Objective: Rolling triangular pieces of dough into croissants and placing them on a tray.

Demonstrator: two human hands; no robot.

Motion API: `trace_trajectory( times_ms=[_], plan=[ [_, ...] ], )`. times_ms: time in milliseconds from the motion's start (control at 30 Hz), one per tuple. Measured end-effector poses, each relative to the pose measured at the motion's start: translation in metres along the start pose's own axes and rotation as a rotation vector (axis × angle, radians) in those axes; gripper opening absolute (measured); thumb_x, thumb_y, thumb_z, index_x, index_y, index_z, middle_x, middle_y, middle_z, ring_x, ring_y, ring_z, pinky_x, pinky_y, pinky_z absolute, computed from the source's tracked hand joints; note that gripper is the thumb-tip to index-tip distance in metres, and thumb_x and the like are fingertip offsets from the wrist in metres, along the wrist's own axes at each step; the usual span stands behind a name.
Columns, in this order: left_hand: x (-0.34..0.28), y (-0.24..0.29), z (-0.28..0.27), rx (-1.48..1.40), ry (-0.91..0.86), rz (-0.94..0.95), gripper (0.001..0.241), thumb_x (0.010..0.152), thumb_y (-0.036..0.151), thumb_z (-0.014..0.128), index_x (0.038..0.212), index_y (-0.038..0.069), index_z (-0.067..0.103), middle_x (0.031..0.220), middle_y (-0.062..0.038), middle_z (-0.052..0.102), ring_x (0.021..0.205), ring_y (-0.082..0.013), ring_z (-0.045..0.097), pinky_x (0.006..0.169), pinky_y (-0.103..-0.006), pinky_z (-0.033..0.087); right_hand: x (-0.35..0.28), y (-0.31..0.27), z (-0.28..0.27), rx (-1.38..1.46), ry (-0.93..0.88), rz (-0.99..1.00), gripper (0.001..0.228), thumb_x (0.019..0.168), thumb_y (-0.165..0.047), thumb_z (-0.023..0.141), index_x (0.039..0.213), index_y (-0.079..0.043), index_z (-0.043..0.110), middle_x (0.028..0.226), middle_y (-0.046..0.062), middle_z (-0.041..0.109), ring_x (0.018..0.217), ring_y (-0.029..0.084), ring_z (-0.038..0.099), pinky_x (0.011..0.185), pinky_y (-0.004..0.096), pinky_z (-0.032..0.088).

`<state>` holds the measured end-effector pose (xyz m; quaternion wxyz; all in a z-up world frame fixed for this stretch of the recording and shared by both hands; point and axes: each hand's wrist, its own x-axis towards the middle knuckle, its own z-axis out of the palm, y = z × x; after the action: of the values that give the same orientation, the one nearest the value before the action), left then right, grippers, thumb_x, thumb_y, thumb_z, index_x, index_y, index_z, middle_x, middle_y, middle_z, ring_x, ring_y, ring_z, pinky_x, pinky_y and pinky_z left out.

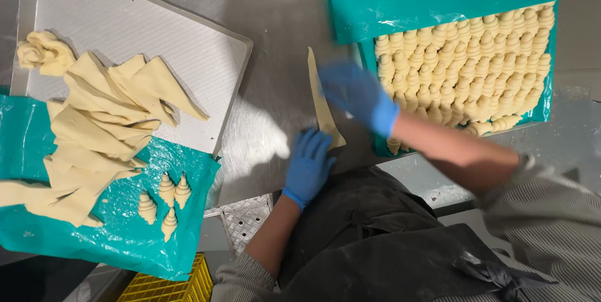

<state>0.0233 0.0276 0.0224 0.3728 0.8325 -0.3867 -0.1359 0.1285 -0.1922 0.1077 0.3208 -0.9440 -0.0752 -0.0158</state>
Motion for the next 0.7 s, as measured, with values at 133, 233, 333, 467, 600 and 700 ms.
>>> trace_trajectory(
  times_ms=[133,233,333,467,600,700],
  plan=[
    [0.004,-0.007,-0.022,0.139,0.183,-0.029,0.04,0.088,0.03,0.075,0.121,0.013,0.061,0.118,-0.008,0.06,0.118,-0.0288,0.056,0.117,-0.0525,0.037,-0.1,-0.005,0.019,-0.055,-0.109,-0.286,0.022,0.088,-0.02,0.073,0.107,-0.011,0.069,0.11,0.007,0.067,0.103,0.028,0.064,0.095,0.048,0.05],
    [0.006,-0.01,-0.027,0.211,0.17,0.043,0.023,0.088,0.027,0.074,0.105,0.014,0.066,0.104,-0.004,0.063,0.105,-0.0255,0.06,0.11,-0.049,0.042,-0.132,0.001,0.035,-0.12,-0.159,-0.262,0.032,0.084,-0.02,0.073,0.114,-0.01,0.067,0.113,0.009,0.064,0.104,0.028,0.062,0.094,0.045,0.049],
    [0.013,-0.017,-0.024,0.253,0.149,0.108,0.016,0.089,0.026,0.073,0.098,0.014,0.067,0.097,-0.004,0.063,0.099,-0.025,0.06,0.107,-0.0473,0.044,-0.138,0.014,0.044,-0.177,-0.153,-0.235,0.035,0.085,-0.016,0.071,0.118,-0.009,0.066,0.115,0.009,0.062,0.105,0.028,0.06,0.096,0.042,0.049],
    [0.014,-0.02,-0.017,0.3,0.067,0.056,0.011,0.091,0.026,0.069,0.095,0.016,0.066,0.093,-0.004,0.062,0.097,-0.0246,0.059,0.102,-0.0445,0.044,-0.131,0.008,0.04,-0.169,-0.109,-0.258,0.033,0.087,-0.016,0.07,0.119,-0.006,0.065,0.112,0.008,0.06,0.1,0.027,0.058,0.097,0.044,0.049],
    [0.021,-0.011,-0.023,0.303,0.031,-0.027,0.011,0.093,0.027,0.066,0.09,0.017,0.065,0.093,-0.003,0.063,0.097,-0.0255,0.059,0.099,-0.0451,0.043,-0.138,0.014,0.043,-0.171,-0.1,-0.261,0.034,0.086,-0.014,0.068,0.119,-0.006,0.066,0.112,0.007,0.06,0.101,0.027,0.059,0.099,0.044,0.048],
    [0.007,-0.006,-0.015,0.255,-0.112,-0.197,0.014,0.097,0.028,0.062,0.096,0.015,0.067,0.097,-0.005,0.064,0.099,-0.0259,0.058,0.102,-0.0484,0.041,-0.149,0.011,0.046,-0.214,-0.143,-0.236,0.037,0.086,-0.009,0.065,0.123,-0.008,0.065,0.121,0.007,0.061,0.114,0.029,0.059,0.105,0.043,0.048]
  ],
)
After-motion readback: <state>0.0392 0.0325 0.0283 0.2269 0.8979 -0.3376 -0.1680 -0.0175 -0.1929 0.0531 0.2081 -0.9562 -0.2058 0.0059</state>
